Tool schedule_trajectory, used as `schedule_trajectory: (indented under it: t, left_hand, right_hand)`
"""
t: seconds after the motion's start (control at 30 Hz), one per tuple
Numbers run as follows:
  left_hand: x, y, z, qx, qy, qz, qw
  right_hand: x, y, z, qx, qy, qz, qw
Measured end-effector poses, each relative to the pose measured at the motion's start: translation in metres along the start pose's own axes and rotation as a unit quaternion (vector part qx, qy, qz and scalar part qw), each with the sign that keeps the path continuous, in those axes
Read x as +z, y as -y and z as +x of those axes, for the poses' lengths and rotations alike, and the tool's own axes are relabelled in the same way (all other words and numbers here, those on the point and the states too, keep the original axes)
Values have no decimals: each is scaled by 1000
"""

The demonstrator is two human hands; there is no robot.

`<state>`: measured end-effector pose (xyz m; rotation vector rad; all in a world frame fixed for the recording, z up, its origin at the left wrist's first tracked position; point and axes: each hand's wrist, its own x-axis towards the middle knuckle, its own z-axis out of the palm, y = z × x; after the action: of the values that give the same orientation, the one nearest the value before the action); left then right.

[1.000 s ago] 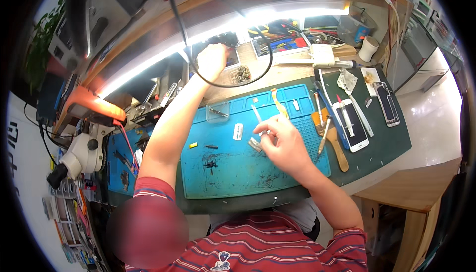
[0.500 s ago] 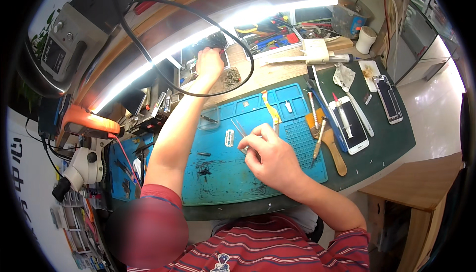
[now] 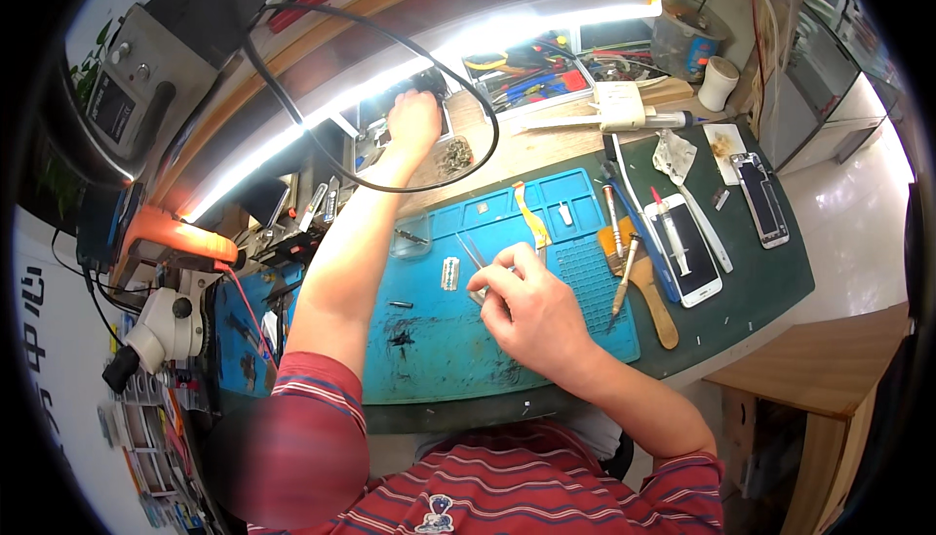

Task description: The person retrieves a plastic bag from a glass display counter and moves to a workbench. They use scissors to open the bag and remove a small component. The person then uses tweezers to manipulate the component and a cotton swab to clean it on a blue mat.

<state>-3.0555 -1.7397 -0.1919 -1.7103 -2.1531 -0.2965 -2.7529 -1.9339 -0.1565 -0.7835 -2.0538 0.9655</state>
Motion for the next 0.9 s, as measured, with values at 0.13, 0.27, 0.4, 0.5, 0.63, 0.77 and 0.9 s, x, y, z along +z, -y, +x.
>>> schedule_trajectory:
  t: [0.13, 0.27, 0.4, 0.5, 0.63, 0.77, 0.9]
  left_hand:
    - [-27, 3, -10, 38, 11, 65, 997]
    - [-79, 5, -52, 75, 17, -36, 996]
    - [-148, 1, -166, 123, 17, -286, 950]
    - [-175, 2, -228, -51, 133, -502, 853]
    - [-177, 10, -257, -225, 219, -718, 621]
    - [-165, 12, -265, -249, 237, -805, 483]
    - [-166, 15, -269, -252, 253, -821, 445]
  right_hand:
    - [1, -4, 0, -6, -11, 16, 1000]
    - [-3, -3, 3, 28, -18, 44, 999]
    - [-4, -2, 4, 55, -18, 102, 993]
    - [-5, -3, 8, 87, -3, 223, 971]
    - [9, 8, 8, 101, -22, 246, 964]
    - [9, 14, 9, -28, 32, 83, 996]
    - [15, 42, 9, -11, 7, 132, 991]
